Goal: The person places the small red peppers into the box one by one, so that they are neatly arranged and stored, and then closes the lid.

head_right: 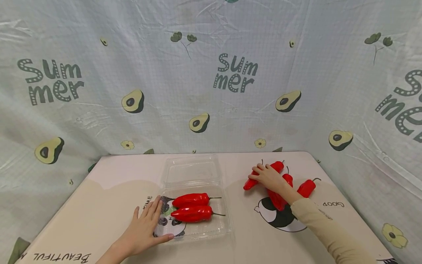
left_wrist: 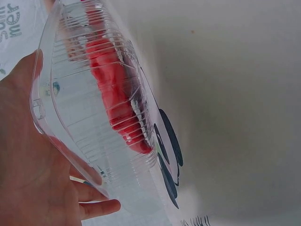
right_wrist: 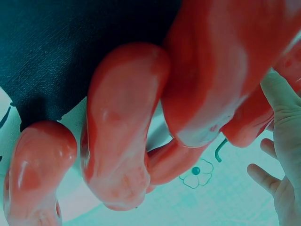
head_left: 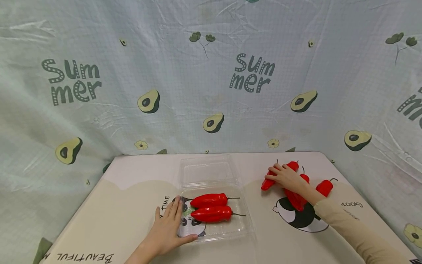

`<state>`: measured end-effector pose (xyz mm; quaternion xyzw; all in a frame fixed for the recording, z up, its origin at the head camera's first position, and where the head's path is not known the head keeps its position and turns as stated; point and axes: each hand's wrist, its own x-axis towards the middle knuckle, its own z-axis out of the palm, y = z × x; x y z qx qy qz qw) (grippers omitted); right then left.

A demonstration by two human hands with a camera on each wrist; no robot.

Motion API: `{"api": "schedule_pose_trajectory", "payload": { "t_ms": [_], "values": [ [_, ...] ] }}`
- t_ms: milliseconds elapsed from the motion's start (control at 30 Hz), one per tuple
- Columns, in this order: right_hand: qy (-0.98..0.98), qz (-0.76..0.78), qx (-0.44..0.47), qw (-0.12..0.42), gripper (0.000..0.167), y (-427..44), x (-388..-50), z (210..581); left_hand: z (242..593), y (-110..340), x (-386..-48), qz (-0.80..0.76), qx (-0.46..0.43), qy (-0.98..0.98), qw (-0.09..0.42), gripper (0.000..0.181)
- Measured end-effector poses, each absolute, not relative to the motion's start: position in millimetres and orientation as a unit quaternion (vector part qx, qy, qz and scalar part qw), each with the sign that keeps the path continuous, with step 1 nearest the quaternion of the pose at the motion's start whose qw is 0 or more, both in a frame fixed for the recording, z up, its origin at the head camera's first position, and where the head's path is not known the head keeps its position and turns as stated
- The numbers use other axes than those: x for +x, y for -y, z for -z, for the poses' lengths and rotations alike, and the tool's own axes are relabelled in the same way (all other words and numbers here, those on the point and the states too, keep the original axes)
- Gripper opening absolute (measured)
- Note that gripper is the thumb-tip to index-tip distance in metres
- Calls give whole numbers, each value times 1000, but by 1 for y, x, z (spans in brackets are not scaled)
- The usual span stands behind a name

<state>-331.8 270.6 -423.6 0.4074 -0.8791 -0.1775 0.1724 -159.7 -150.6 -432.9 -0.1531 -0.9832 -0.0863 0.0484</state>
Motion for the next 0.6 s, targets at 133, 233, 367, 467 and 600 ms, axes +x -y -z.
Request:
{"api": "schedule_pose_trajectory", "payload": {
  "t_ms": [133,233,367,467,600],
  "values": [
    [870,187,413,191,49,-270,-331,423,434,151,-161,80,-156,983,60,106],
    [866,191,414,204,51,-268,-330,423,434,151,-161,79,-155,983,63,105],
    [866,189,413,208,51,-266,-326,422,434,151,-161,81,-154,983,60,105],
    [867,182,414,209,49,-264,-323,421,434,150,-161,82,-154,983,57,105],
    [873,173,410,202,48,-262,-318,419,435,151,-161,82,-153,983,56,105]
  ]
}}
